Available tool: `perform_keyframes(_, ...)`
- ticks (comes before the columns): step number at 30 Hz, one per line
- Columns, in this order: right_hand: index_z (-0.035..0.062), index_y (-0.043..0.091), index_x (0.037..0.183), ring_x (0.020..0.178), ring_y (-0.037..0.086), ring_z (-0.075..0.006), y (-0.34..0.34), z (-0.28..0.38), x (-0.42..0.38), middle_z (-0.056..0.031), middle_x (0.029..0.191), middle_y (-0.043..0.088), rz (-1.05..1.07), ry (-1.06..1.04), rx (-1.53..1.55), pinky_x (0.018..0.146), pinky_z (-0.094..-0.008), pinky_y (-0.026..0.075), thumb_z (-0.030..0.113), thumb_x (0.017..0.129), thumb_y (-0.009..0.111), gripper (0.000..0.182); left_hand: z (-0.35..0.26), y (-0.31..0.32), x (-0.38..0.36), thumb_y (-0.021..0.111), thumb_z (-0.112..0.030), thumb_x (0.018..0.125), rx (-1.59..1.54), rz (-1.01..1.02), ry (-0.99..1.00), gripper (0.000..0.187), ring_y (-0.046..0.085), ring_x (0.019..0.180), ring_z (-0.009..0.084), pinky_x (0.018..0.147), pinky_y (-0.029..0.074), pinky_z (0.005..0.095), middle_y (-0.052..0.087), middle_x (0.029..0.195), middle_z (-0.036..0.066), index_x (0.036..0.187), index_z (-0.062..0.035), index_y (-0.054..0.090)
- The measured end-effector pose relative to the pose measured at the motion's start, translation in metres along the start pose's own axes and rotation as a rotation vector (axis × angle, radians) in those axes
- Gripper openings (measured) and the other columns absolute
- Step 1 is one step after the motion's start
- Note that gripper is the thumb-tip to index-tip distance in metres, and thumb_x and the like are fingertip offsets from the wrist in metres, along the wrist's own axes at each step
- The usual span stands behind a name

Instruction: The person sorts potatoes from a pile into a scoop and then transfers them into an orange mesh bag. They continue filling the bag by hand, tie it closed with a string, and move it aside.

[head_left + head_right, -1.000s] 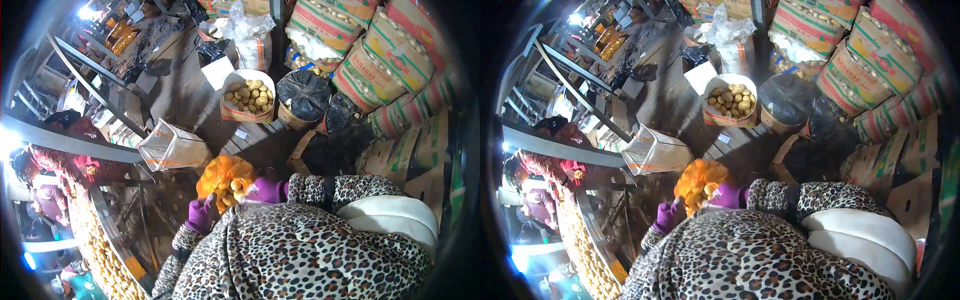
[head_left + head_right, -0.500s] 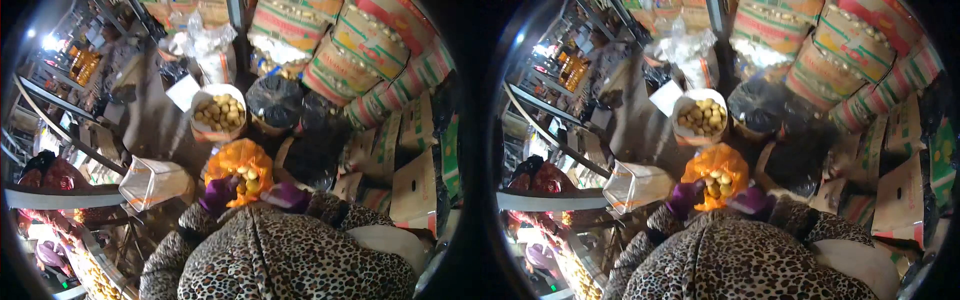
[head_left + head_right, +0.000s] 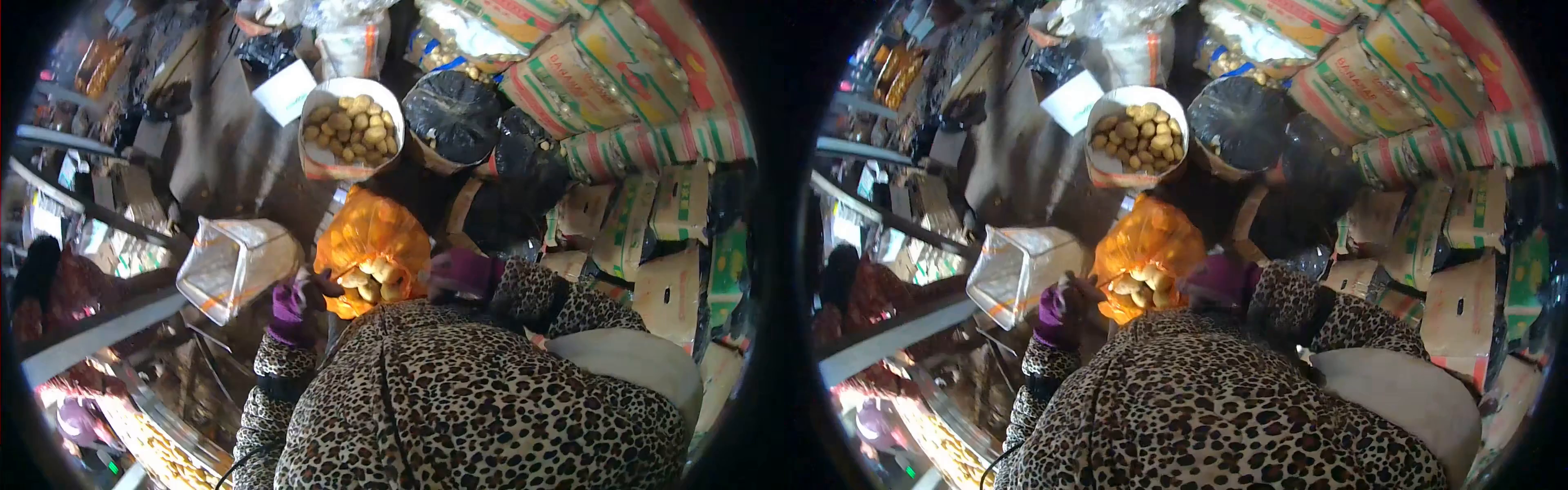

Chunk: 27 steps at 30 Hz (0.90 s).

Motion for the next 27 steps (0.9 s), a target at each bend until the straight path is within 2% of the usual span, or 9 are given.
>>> perform_keyframes(2, 0.0062, 0.066, 0.082, 0.069, 0.063, -0.0174, -0.018, -0.017, -0.005, -0.0068, 0.073, 0.065, -0.023, -0.083, -0.041, 0.064, -0.0342, 0.049, 0.039, 0.088, 0.06, 0.034, 0.006, 0.005, -0.008, 0.04, -0.039, 0.099, -0.075, -0.124, -0.019, 0.053, 0.062, 0.072, 0.0224, 0.101, 0.04, 0.0447, 0.065, 0.071, 0.015, 0.064, -0.0015, 0.056)
perform_keyframes(5, 0.0083, 0.067, 0.084, 0.071, 0.063, -0.0261, -0.026, -0.025, 0.011, -0.01, 0.076, 0.066, 0.034, 0.042, -0.12, 0.067, -0.0384, 0.05, 0.042, 0.089, 0.057, 0.035, -0.004, -0.001, -0.02, 0.037, -0.042, 0.099, 0.026, -0.277, 0.032, 0.058, 0.06, 0.071, 0.0206, 0.097, 0.043, 0.0435, 0.066, 0.072, 0.015, 0.063, -0.0006, 0.056)
perform_keyframes(6, 0.0083, 0.067, 0.084, 0.071, 0.063, -0.0256, -0.025, -0.025, 0.013, -0.0102, 0.077, 0.066, 0.109, 0.097, -0.138, 0.068, -0.0381, 0.05, 0.042, 0.089, 0.057, 0.036, 0.001, -0.007, -0.024, 0.033, -0.057, 0.096, 0.211, -0.3, -0.024, 0.066, 0.053, 0.058, 0.0138, 0.065, 0.046, 0.0289, 0.064, 0.07, 0.007, 0.078, -0.0032, 0.066)
perform_keyframes(10, 0.0081, 0.067, 0.08, 0.062, 0.057, -0.0126, -0.001, -0.018, 0.013, -0.0029, 0.069, 0.062, 0.303, 0.189, -0.064, 0.059, -0.0312, 0.045, 0.042, 0.088, 0.06, 0.035, 0.001, -0.01, -0.038, 0.032, -0.054, 0.097, 0.293, -0.368, 0.023, 0.064, 0.056, 0.061, 0.0146, 0.064, 0.046, 0.0288, 0.067, 0.075, 0.009, 0.082, -0.0014, 0.065)
perform_keyframes(16, 0.0068, 0.063, 0.074, 0.057, 0.051, -0.0101, 0.01, 0.001, 0.025, -0.0019, 0.061, 0.055, 0.429, 0.1, -0.297, 0.054, -0.0311, 0.04, 0.045, 0.087, 0.06, 0.04, 0.032, -0.022, -0.069, 0.034, -0.046, 0.099, 0.219, -0.429, 0.019, 0.057, 0.059, 0.066, 0.0144, 0.066, 0.047, 0.0287, 0.068, 0.079, 0.01, 0.086, 0.0004, 0.064)
perform_keyframes(19, 0.0065, 0.066, 0.078, 0.064, 0.06, -0.0204, 0.007, 0.016, 0.029, -0.0117, 0.069, 0.063, 0.469, 0.094, -0.343, 0.063, -0.037, 0.046, 0.047, 0.085, 0.06, 0.042, 0.016, -0.018, -0.071, 0.036, -0.043, 0.098, 0.277, -0.447, 0.033, 0.053, 0.06, 0.067, 0.0148, 0.066, 0.047, 0.0291, 0.069, 0.081, 0.01, 0.087, 0.0, 0.064)
perform_keyframes(20, 0.0063, 0.067, 0.079, 0.063, 0.059, -0.0204, 0.007, 0.015, 0.03, -0.0116, 0.069, 0.063, 0.465, 0.085, -0.351, 0.062, -0.0371, 0.046, 0.047, 0.085, 0.06, 0.042, 0.017, -0.019, -0.071, 0.043, -0.04, 0.096, 0.109, -0.448, 0.077, 0.052, 0.065, 0.082, 0.0252, 0.085, 0.047, 0.0383, 0.069, 0.091, 0.019, 0.069, 0.0007, 0.061)
perform_keyframes(23, 0.0056, 0.066, 0.079, 0.06, 0.058, -0.0201, 0.004, 0.011, 0.028, -0.011, 0.067, 0.062, 0.434, 0.059, -0.349, 0.061, -0.0374, 0.046, 0.046, 0.085, 0.06, 0.041, 0.013, -0.033, -0.071, 0.045, -0.035, 0.095, 0.225, -0.548, 0.039, 0.046, 0.063, 0.091, 0.0256, 0.087, 0.046, 0.0356, 0.068, 0.101, 0.017, 0.08, 0.0034, 0.064)
perform_keyframes(27, 0.0045, 0.066, 0.079, 0.06, 0.057, -0.0189, 0.001, 0.01, 0.027, -0.0102, 0.066, 0.061, 0.404, 0.028, -0.268, 0.061, -0.0372, 0.046, 0.042, 0.086, 0.061, 0.039, 0.007, -0.054, -0.069, 0.048, -0.027, 0.094, 0.305, -0.463, 0.092, 0.037, 0.061, 0.1, 0.021, 0.087, 0.047, 0.0331, 0.065, 0.106, 0.017, 0.092, 0.0052, 0.065)
Point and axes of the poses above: each hand's wrist, its own x-axis towards the middle knuckle, its own y-axis out of the palm, z = x × y, the point moved 5 cm from there along x, towards the middle knuckle
